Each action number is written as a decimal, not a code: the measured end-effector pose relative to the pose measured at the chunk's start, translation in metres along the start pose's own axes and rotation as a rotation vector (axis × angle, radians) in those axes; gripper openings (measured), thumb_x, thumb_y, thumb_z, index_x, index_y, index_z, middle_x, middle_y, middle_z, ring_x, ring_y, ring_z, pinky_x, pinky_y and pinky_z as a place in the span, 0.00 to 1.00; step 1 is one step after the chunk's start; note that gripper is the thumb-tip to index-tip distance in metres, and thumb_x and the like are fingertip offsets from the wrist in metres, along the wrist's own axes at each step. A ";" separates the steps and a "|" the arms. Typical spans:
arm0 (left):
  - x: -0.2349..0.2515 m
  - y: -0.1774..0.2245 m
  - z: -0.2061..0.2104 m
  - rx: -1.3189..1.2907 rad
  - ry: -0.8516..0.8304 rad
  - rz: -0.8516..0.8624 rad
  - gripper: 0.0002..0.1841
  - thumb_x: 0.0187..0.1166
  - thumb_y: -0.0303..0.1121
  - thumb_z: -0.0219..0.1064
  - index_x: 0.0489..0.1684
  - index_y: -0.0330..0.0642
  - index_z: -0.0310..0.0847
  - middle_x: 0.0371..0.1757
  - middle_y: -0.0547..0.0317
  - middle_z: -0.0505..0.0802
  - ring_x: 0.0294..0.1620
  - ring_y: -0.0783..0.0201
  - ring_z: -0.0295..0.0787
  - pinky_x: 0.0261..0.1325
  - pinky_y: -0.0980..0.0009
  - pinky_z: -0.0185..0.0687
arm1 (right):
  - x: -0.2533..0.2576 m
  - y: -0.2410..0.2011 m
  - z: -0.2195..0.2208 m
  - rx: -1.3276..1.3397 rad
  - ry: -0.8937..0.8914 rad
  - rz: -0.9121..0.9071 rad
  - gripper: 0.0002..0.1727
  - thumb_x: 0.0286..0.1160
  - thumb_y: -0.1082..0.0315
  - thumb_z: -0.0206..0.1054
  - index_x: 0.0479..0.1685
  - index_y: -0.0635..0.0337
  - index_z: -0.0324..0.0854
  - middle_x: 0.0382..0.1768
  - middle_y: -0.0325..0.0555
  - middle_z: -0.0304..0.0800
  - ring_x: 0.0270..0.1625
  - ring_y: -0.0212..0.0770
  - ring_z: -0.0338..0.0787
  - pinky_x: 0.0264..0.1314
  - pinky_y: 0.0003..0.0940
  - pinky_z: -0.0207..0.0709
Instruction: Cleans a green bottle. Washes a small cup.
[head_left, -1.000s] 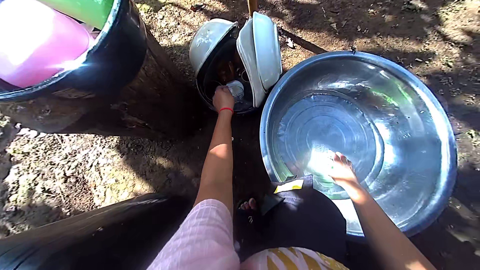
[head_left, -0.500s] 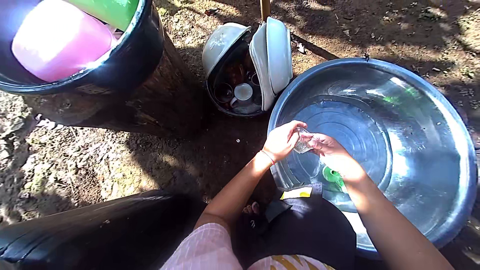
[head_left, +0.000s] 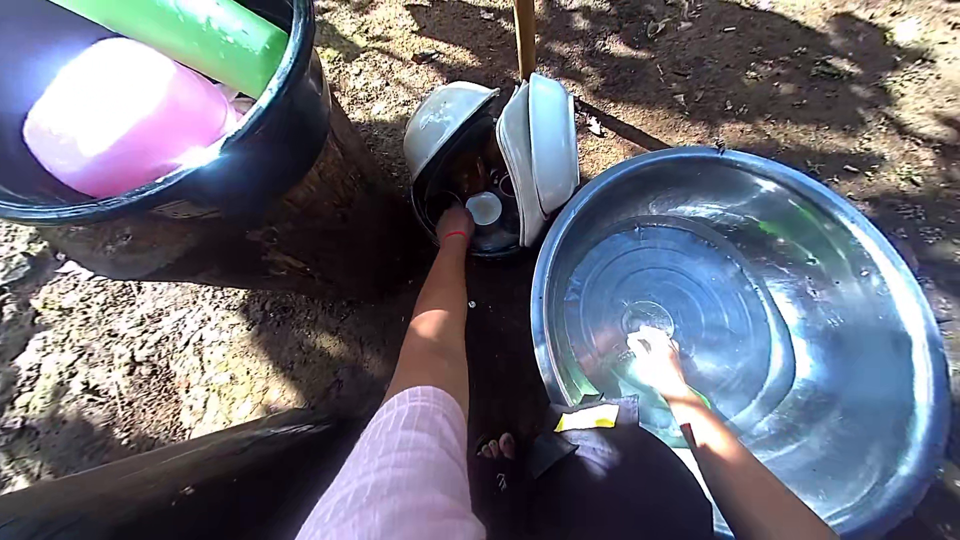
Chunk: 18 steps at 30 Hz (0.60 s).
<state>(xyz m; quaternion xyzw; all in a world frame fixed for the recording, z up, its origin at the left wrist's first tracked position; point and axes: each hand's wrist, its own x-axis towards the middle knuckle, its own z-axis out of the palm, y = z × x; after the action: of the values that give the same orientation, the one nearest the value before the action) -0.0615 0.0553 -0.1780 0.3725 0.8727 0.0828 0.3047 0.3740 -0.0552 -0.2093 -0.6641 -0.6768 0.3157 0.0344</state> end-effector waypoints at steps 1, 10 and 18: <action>-0.003 0.003 0.002 0.012 0.011 -0.010 0.25 0.94 0.41 0.45 0.76 0.29 0.72 0.70 0.28 0.85 0.74 0.34 0.82 0.71 0.35 0.76 | -0.003 0.006 0.001 -0.062 -0.062 -0.058 0.15 0.85 0.69 0.62 0.57 0.72 0.87 0.71 0.68 0.83 0.81 0.64 0.74 0.89 0.57 0.54; 0.005 -0.006 -0.012 -0.201 0.027 0.015 0.26 0.96 0.42 0.41 0.73 0.30 0.76 0.72 0.29 0.84 0.77 0.36 0.79 0.77 0.37 0.70 | -0.009 0.002 -0.006 -0.236 -0.287 -0.016 0.18 0.82 0.66 0.62 0.64 0.63 0.86 0.78 0.59 0.77 0.84 0.61 0.70 0.87 0.57 0.59; -0.002 0.022 0.004 -0.135 0.085 -0.117 0.23 0.92 0.37 0.48 0.67 0.24 0.78 0.67 0.28 0.86 0.72 0.36 0.83 0.71 0.38 0.78 | -0.032 -0.017 -0.009 -0.335 -0.263 0.053 0.23 0.83 0.60 0.62 0.74 0.53 0.82 0.84 0.50 0.72 0.91 0.55 0.61 0.91 0.58 0.54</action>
<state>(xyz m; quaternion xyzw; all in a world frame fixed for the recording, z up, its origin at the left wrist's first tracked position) -0.0450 0.0690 -0.1717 0.2955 0.8976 0.1393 0.2960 0.3667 -0.0804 -0.1823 -0.6311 -0.7008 0.2836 -0.1735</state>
